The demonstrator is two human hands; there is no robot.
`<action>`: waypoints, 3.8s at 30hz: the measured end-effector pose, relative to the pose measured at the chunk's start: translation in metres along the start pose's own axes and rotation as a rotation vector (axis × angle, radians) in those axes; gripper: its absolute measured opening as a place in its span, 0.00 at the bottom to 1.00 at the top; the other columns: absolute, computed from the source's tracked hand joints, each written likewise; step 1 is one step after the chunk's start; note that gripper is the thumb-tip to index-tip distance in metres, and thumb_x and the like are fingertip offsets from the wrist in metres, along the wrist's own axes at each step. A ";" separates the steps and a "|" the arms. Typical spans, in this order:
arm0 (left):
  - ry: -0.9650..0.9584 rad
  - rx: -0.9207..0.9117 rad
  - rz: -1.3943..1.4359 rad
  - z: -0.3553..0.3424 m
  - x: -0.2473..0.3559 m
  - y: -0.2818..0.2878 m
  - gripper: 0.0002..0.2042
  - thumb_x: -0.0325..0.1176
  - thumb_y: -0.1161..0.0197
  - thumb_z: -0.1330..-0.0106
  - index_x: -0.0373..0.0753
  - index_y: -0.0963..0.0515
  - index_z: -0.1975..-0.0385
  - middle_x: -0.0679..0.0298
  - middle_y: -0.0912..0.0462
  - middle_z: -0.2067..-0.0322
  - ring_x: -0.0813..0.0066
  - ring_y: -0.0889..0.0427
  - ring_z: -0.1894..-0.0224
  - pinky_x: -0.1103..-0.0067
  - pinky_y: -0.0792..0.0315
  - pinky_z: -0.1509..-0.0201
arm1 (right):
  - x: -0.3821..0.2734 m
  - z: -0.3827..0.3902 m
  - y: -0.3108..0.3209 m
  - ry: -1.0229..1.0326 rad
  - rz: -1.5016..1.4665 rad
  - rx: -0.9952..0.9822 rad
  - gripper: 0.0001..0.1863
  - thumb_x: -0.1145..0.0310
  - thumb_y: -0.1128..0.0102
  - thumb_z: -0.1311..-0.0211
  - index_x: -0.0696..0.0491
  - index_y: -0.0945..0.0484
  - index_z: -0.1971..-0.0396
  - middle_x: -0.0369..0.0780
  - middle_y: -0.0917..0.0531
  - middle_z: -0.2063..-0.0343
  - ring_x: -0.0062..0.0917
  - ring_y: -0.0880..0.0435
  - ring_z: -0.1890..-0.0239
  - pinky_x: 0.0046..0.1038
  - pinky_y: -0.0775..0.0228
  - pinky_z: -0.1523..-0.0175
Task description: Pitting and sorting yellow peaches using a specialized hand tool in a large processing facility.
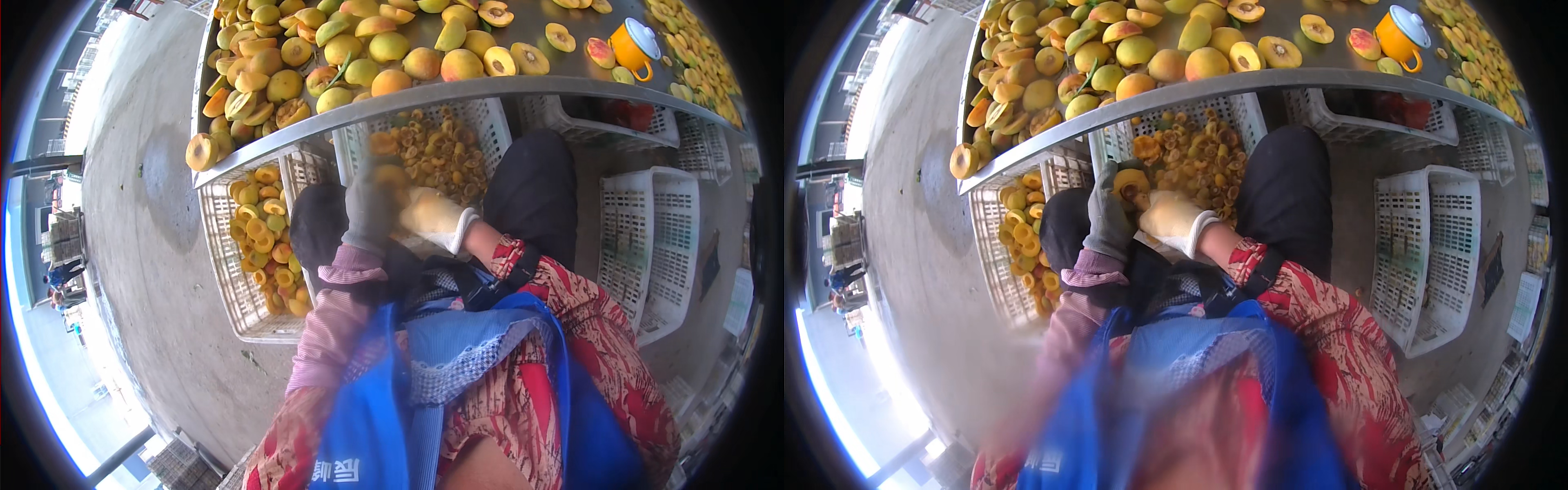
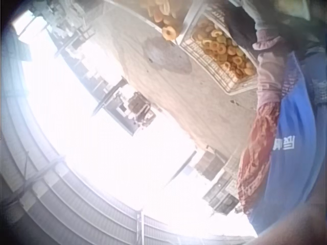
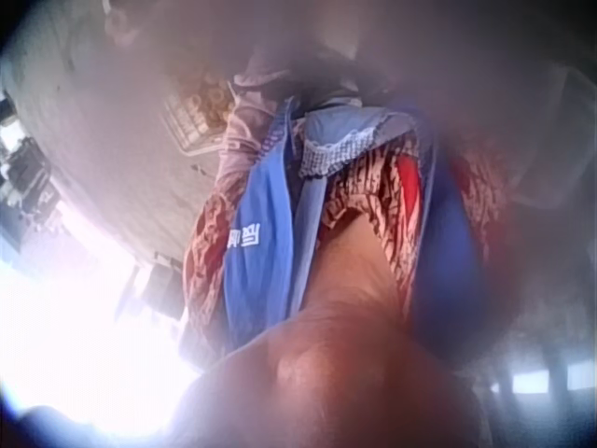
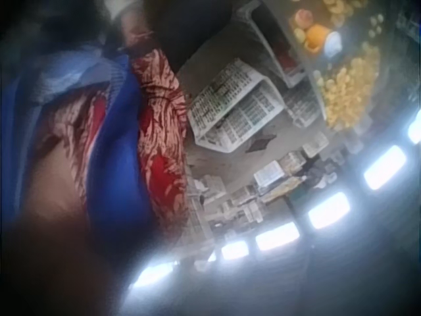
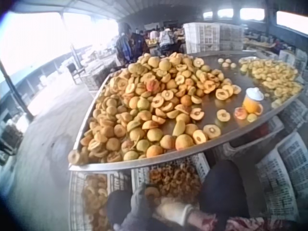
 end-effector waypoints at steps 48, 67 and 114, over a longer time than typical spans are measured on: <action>-0.571 0.036 -1.562 -0.195 0.166 -0.015 0.26 0.44 0.40 0.41 0.41 0.33 0.44 0.48 0.25 0.50 0.50 0.25 0.48 0.66 0.29 0.48 | -0.053 0.027 0.078 -0.214 -1.125 -0.171 0.15 0.61 0.45 0.38 0.55 0.30 0.57 0.36 0.24 0.79 0.16 0.27 0.82 0.21 0.35 0.78; -0.511 -0.066 -0.582 0.010 0.054 0.010 0.15 0.39 0.47 0.32 0.37 0.29 0.51 0.61 0.23 0.61 0.68 0.24 0.58 0.71 0.29 0.50 | -0.069 0.028 0.066 -0.081 -0.752 0.102 0.17 0.57 0.48 0.35 0.56 0.27 0.59 0.49 0.20 0.70 0.41 0.19 0.67 0.34 0.28 0.58; 0.160 0.128 0.100 0.021 0.045 -0.008 0.13 0.39 0.46 0.32 0.34 0.24 0.63 0.62 0.21 0.71 0.74 0.22 0.70 0.79 0.26 0.64 | -0.064 0.030 0.067 -0.357 -1.180 -0.646 0.13 0.57 0.48 0.36 0.49 0.33 0.75 0.27 0.39 0.86 0.09 0.45 0.92 0.16 0.57 0.89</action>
Point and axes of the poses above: each hand's wrist, its own z-axis away from the middle knuckle, its own y-axis out of the back of the hand, x = y × z, the point moved 2 cm from there along -z, towards the middle knuckle
